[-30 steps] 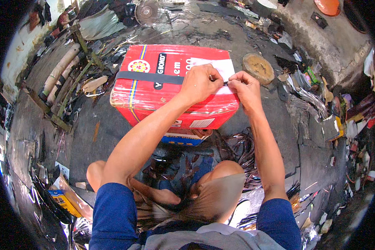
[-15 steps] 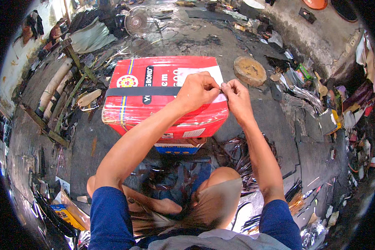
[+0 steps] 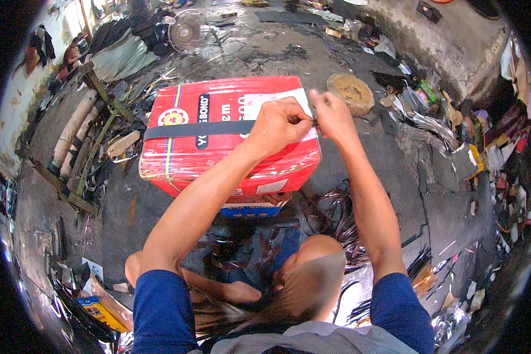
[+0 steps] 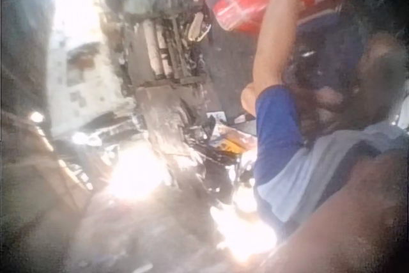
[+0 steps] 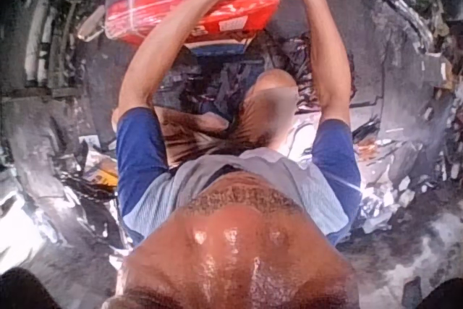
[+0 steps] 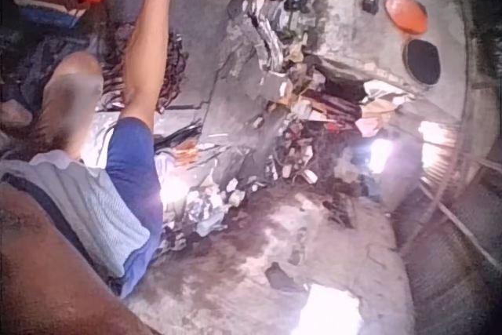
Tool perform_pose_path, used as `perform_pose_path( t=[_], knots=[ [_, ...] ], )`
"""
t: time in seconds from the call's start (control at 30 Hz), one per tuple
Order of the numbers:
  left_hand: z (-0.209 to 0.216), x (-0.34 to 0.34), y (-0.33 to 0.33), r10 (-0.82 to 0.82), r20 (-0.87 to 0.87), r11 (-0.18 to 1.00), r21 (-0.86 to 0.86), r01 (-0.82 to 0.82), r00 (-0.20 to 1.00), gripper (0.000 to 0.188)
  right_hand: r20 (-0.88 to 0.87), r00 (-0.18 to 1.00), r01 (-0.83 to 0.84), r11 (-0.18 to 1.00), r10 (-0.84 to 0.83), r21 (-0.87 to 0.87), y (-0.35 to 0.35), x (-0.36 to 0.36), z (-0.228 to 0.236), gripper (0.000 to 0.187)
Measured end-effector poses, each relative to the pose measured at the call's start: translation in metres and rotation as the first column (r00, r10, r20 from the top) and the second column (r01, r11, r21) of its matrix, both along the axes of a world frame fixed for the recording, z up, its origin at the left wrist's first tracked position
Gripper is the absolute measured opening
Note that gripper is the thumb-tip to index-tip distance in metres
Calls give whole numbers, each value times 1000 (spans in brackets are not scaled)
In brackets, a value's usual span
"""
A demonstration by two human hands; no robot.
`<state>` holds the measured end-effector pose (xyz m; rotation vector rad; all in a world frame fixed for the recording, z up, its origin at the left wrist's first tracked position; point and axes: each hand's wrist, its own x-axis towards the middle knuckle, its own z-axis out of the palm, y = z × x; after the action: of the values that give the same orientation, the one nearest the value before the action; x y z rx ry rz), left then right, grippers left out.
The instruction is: The person sits on the floor and repeatedly cuts short strips from a long black rubber strap using a small knife. The person holds the strap against a red box and cuts pieces one by one, dropping them onto a pile on the floor.
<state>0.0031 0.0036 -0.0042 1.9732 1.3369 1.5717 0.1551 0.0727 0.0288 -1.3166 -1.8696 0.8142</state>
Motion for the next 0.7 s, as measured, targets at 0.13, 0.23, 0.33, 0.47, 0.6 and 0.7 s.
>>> perform_pose_path(
  t=[0.13,0.23,0.33,0.47,0.6,0.7],
  knots=[
    [1,-1,-1,2,22,999,-41,-1,1000,9,92,995,5,954,-34,301,19,-1,-35,36],
    [-1,-4,-2,31,12,999,-44,-30,999,10,-133,991,32,996,-21,81,22,-2,-66,31],
    [5,-2,-5,25,22,997,-79,-23,999,10,-230,973,52,995,-31,87,32,4,-117,31],
    [7,1,-4,26,-1,997,-78,-26,1000,11,-277,952,118,990,-133,-72,37,19,-205,32],
    [8,2,-4,20,1,997,-77,-20,1000,10,-77,974,212,977,-211,-1,38,44,-292,33],
    [7,-1,-7,29,-2,996,-86,-29,1000,10,85,944,328,934,-319,-144,21,58,-331,31]
  ],
)
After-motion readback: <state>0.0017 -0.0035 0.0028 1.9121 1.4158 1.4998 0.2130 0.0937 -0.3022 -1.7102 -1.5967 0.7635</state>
